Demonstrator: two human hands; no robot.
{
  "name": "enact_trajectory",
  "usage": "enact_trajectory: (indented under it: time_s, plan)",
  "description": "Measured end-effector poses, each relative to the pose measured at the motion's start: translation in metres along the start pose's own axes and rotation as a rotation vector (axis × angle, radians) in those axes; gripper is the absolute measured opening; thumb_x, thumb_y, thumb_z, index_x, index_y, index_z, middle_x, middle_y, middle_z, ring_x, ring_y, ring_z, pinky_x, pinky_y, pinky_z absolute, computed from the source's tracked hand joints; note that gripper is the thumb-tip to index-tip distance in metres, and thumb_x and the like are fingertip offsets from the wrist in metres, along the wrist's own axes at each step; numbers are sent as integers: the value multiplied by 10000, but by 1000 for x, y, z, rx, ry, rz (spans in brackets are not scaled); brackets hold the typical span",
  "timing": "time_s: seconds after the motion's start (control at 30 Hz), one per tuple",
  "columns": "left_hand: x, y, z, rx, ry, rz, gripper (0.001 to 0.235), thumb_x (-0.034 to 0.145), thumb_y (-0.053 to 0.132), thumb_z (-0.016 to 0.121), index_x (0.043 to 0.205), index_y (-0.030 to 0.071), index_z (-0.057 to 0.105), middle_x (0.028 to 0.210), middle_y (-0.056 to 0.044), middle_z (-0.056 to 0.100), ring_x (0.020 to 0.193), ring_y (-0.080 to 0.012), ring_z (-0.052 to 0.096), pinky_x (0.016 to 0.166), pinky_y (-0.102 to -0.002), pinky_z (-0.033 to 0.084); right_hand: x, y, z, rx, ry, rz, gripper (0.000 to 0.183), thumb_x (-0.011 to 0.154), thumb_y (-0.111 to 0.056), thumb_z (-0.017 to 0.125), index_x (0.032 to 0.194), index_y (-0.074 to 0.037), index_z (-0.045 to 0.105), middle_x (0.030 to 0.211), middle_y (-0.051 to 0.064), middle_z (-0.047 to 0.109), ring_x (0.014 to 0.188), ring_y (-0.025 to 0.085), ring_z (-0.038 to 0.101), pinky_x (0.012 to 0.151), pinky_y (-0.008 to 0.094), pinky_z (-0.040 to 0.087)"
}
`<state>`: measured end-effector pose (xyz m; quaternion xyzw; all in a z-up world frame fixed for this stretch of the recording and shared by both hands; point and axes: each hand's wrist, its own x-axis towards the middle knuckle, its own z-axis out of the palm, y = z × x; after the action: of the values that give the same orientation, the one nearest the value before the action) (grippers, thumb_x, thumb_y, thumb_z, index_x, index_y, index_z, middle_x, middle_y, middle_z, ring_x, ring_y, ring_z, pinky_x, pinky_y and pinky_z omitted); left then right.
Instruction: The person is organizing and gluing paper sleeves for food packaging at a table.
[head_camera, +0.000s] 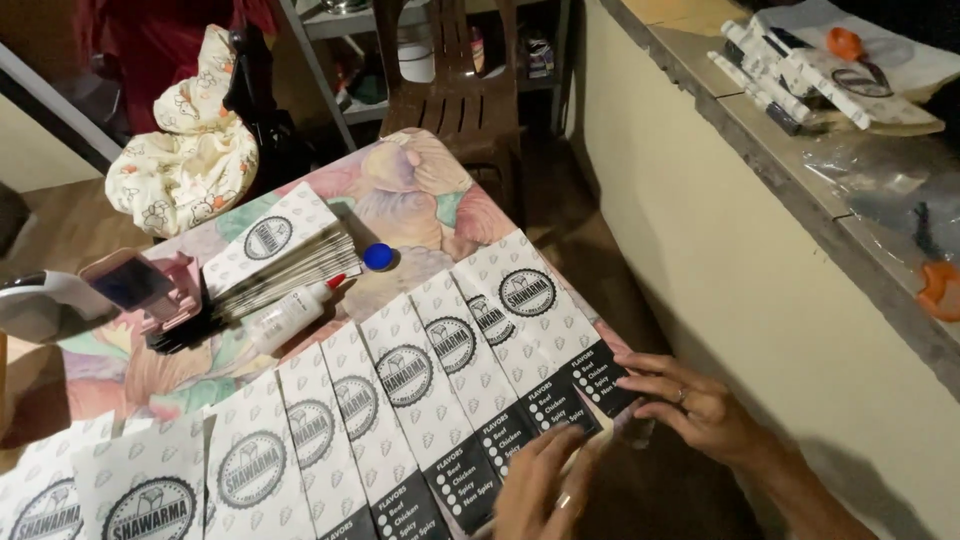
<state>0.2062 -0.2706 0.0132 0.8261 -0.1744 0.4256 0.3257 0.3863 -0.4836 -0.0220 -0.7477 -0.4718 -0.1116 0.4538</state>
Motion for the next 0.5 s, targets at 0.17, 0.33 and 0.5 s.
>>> enact_trajectory:
  time_s: [0.17, 0.33, 0.5]
  plan:
    - [12, -54, 87, 14, -189, 45, 296, 1055, -45, 501, 1345, -105, 501, 1384, -382, 519, 1314, -454, 582, 1157, -622, 429, -3, 7, -7, 13, -47, 12, 393, 892, 30, 699, 1277, -43, 670, 1426, 166, 630, 1347, 281, 627, 1176, 378, 482]
    - [-4, -63, 123, 143, -177, 6, 322, 922, -194, 544, 1243, -171, 562, 1227, -400, 590, 1222, -462, 623, 1157, -653, 410, -8, 19, -4, 70, -46, -12, 342, 910, 42, 676, 1243, -34, 682, 1380, 188, 662, 1309, 283, 662, 1206, 450, 446]
    - [-20, -62, 128, 94, -204, -86, 306, 958, -105, 563, 1262, -143, 570, 1285, -366, 593, 1267, -528, 553, 1129, -598, 455, -5, 20, -7, 119, -17, -35, 321, 862, 89, 720, 1168, -4, 699, 1331, 197, 688, 1266, 294, 696, 1157, 390, 523]
